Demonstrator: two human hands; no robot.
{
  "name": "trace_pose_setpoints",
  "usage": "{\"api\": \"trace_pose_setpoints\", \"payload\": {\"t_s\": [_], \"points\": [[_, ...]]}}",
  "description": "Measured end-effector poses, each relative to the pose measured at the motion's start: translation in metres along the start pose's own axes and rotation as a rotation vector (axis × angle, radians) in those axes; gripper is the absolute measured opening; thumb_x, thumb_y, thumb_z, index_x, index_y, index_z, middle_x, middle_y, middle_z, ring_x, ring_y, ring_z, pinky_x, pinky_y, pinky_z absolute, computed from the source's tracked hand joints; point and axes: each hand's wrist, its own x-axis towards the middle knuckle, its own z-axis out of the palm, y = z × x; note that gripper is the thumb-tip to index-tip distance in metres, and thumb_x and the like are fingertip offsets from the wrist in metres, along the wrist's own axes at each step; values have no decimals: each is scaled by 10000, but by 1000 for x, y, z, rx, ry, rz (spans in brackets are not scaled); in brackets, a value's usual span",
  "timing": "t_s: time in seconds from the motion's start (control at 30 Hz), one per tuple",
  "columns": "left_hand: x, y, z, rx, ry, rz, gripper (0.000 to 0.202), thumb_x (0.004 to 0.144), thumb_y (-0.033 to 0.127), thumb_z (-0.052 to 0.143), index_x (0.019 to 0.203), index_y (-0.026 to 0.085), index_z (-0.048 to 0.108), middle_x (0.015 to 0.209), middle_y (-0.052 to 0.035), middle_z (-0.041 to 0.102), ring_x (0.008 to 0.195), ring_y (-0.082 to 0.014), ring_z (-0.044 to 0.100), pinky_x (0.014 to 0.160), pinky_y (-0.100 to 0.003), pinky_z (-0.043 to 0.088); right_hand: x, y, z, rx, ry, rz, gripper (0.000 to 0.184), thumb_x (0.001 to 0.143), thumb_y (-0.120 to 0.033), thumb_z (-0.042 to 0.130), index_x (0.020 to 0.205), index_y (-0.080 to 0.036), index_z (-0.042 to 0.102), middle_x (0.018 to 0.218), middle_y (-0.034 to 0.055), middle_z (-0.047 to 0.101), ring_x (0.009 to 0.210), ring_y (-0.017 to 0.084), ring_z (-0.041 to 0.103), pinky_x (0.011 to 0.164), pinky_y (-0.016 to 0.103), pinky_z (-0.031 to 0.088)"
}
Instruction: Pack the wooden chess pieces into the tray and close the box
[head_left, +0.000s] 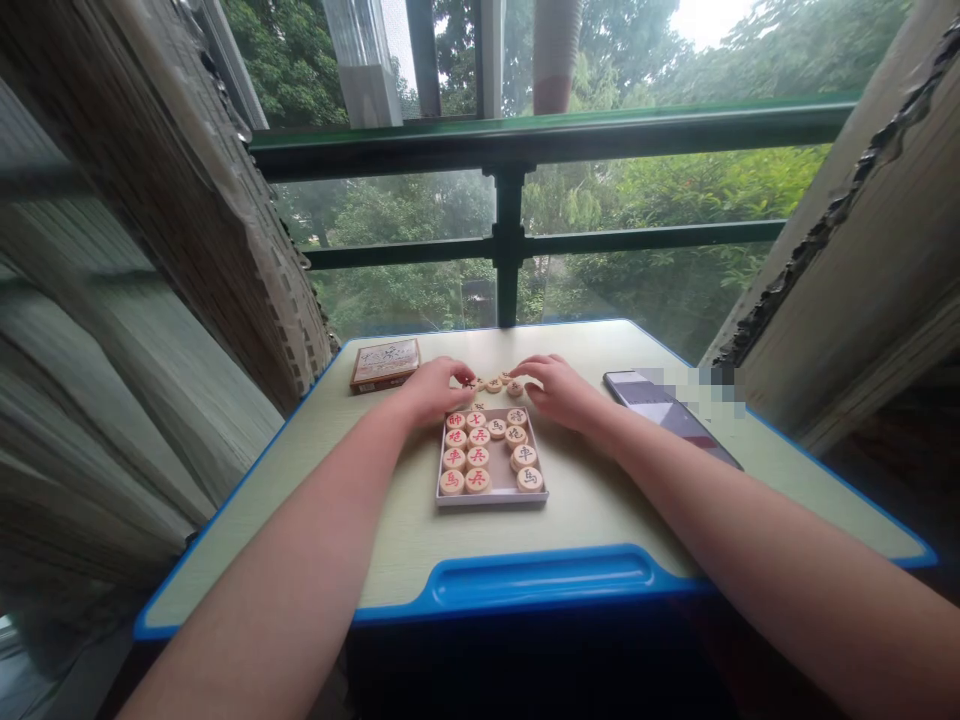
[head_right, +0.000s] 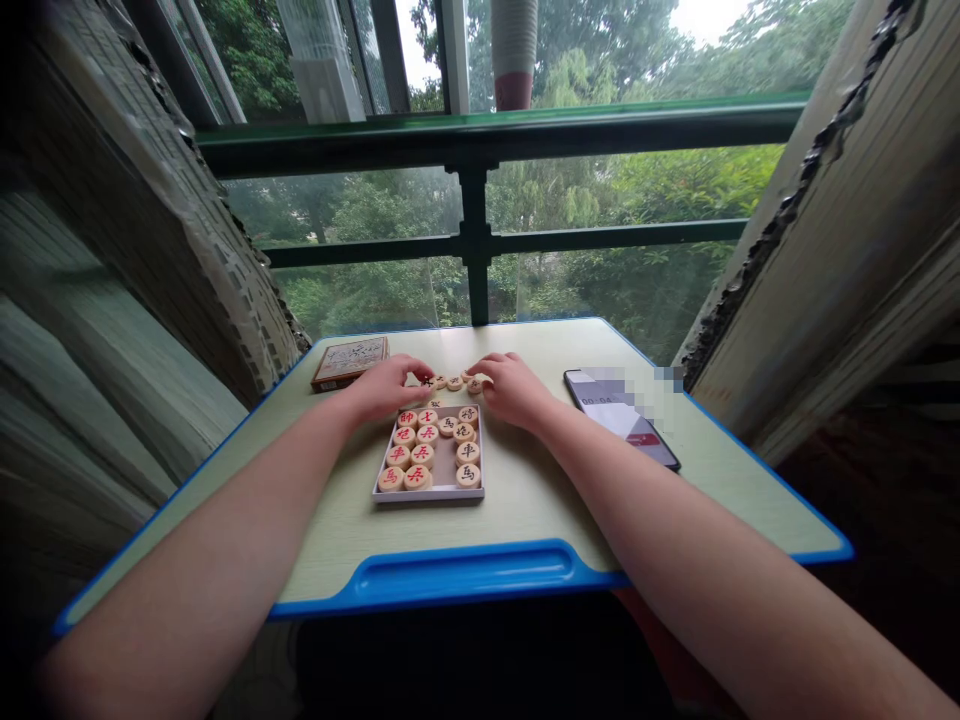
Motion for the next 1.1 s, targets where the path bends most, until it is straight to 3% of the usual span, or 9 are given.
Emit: {"api": "trace_pose_setpoints", "payload": {"t_s": [0.17, 0.33, 0.67, 1.1], "points": [[-3, 14, -5, -159, 118, -57, 348, 636, 438, 669, 847, 164, 634, 827, -44, 632, 697, -156, 535, 648, -278, 410, -3, -14, -4, 96, 153, -187, 233, 808, -206, 539, 1024, -205, 626, 1025, 77, 630, 980, 227, 539, 852, 404, 455], [-6, 25, -7, -349, 117, -52, 401, 588, 504, 698, 779, 166, 601, 687, -5, 584, 584, -114, 483, 556, -247, 376, -6, -26, -7, 120, 201, -328, 289, 792, -237, 588, 1075, -182, 573, 1002, 89, 625, 944, 220, 558, 819, 382, 474], [-9, 36, -4, -547, 41, -23, 446, 543, 508, 731, 764, 144, 598, 733, -24, 611, 629, -119, 514, 562, -242, 379, -7, -31, -10, 209, 243, -259, 134, 837, -258, 540, 938, -183, 585, 900, 70, 615, 760, 151, 585, 669, 291, 494], [-11, 39, -7, -719, -36, -10, 423, 550, 442, 755, 788, 134, 588, 734, -22, 613, 678, -126, 559, 596, -240, 398, -8, -34, -14, 265, 271, -276, 158, 805, -297, 589, 916, -184, 589, 858, 55, 608, 727, 136, 561, 672, 281, 484]]}}
